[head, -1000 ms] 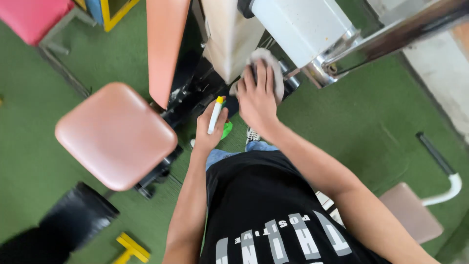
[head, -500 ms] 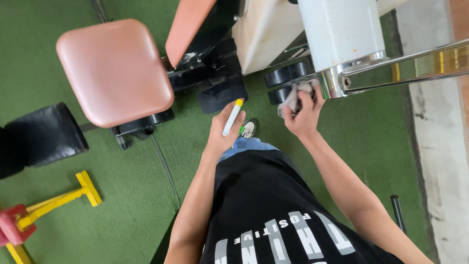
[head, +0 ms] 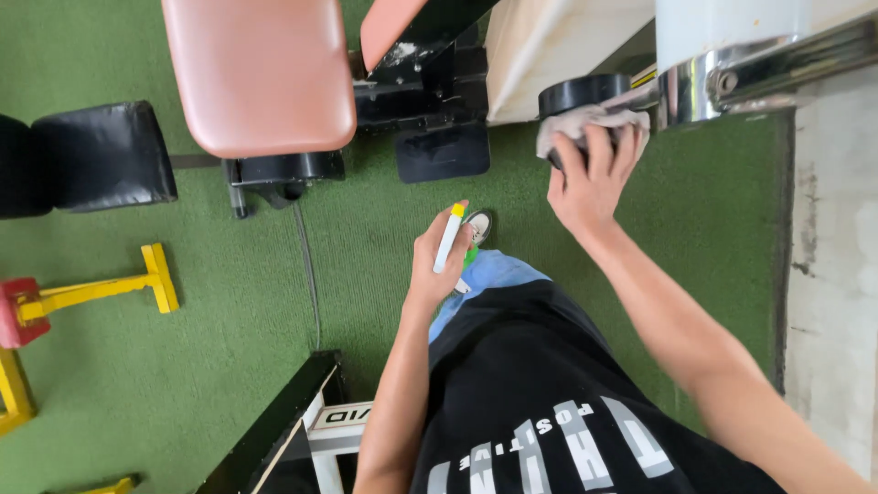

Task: Cleaning and wiping down various gym exercise machines using a spray bottle and a cloth.

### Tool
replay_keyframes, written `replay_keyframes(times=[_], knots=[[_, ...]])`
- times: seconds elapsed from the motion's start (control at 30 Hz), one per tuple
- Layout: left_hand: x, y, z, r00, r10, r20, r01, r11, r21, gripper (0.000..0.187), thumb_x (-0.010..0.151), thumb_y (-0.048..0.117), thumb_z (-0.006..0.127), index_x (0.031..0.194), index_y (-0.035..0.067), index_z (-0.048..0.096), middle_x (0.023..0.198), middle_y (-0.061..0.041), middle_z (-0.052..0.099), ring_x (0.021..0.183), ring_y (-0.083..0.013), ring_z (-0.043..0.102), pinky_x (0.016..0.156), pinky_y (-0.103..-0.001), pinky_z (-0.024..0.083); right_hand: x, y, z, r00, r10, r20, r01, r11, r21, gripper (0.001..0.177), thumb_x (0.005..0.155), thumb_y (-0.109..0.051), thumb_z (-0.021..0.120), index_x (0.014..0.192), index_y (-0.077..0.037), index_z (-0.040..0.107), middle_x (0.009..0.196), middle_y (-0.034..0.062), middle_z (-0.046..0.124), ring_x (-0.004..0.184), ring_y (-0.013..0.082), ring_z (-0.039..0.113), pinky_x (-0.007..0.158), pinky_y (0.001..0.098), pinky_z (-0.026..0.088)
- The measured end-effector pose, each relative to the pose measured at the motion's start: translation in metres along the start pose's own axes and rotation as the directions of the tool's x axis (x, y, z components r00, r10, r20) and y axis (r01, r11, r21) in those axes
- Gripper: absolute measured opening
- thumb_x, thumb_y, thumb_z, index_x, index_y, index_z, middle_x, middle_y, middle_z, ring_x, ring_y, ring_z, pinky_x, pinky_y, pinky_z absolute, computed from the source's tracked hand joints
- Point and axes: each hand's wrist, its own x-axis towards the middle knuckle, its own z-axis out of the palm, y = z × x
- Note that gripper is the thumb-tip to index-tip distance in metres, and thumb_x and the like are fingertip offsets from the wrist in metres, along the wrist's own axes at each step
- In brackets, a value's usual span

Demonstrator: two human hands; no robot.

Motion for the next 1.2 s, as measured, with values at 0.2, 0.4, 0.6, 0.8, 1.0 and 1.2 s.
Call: replay_keyframes(times=[0.2,0.4,0.6,0.8,1.0,1.2], knots=[[-0.041,-0.019,0.020,0.996,-0.054,-0.067,0.049,0.997,-0.065,0.036,0.104,0.018,0.061,0.135,0.001,0.064,0.083,-0.003,0.067,0.074,-0.0091,0.065,0.069,-0.027,0.055,0.003,0.033,0.001,0.823,-0.439,0.360,0.546,0.786,-0.290,0.062,0.085,-0.015,0.072,0.142,-0.040,0.070,0.157,-0.0095,0.049,0.148,0.0246,0.033,0.126,0.0535,0.011],[-0.067,-0.004,0.041,0.985,-0.062,-0.162,0.048,0.995,-0.092,0.038,0.104,0.019,0.059,0.138,0.002,0.062,0.080,-0.002,0.064,0.074,-0.0085,0.062,0.070,-0.026,0.053,0.002,0.069,-0.015,0.834,-0.476,0.279,0.505,0.863,-0.036,0.053,0.095,-0.017,0.075,0.143,-0.038,0.068,0.159,-0.0072,0.047,0.148,0.0267,0.034,0.127,0.0554,0.027],[-0.064,-0.013,0.078,0.939,-0.044,-0.341,0.017,0.997,-0.080,0.037,0.102,0.016,0.061,0.136,0.002,0.062,0.079,-0.003,0.065,0.070,-0.0088,0.064,0.065,-0.028,0.054,0.023,0.097,-0.023,0.600,-0.703,0.382,0.772,0.634,-0.044,0.056,0.090,-0.021,0.065,0.146,-0.030,0.067,0.155,-0.0089,0.051,0.140,0.0237,0.039,0.118,0.0550,0.031],[-0.037,-0.005,0.154,0.861,-0.031,-0.507,-0.037,0.992,-0.123,0.035,0.102,0.015,0.063,0.135,0.003,0.062,0.079,-0.005,0.065,0.071,-0.0108,0.064,0.065,-0.029,0.053,0.059,0.058,-0.029,0.273,-0.885,0.377,0.939,0.159,-0.306,0.053,0.093,-0.024,0.049,0.139,-0.004,0.064,0.162,0.0062,0.046,0.151,0.0223,0.037,0.122,0.0393,0.023],[-0.035,0.015,0.228,0.756,-0.041,-0.653,-0.088,0.983,-0.163,0.036,0.100,0.013,0.065,0.136,0.006,0.061,0.079,-0.007,0.067,0.070,-0.0133,0.066,0.067,-0.031,0.054,0.062,0.111,-0.035,-0.043,-0.842,0.537,0.993,-0.095,-0.069,0.051,0.087,-0.020,0.054,0.131,0.002,0.066,0.156,0.0120,0.051,0.145,0.0286,0.040,0.121,0.0383,0.022],[-0.064,0.021,0.278,0.673,-0.015,-0.739,-0.142,0.979,-0.149,0.037,0.099,0.011,0.065,0.135,0.007,0.061,0.083,-0.008,0.067,0.073,-0.0150,0.065,0.068,-0.032,0.054,0.091,0.111,-0.086,0.094,-0.948,0.303,0.991,0.117,0.059,0.057,0.089,-0.023,0.056,0.139,0.000,0.068,0.152,0.0073,0.054,0.149,0.0243,0.037,0.125,0.0508,0.021]])
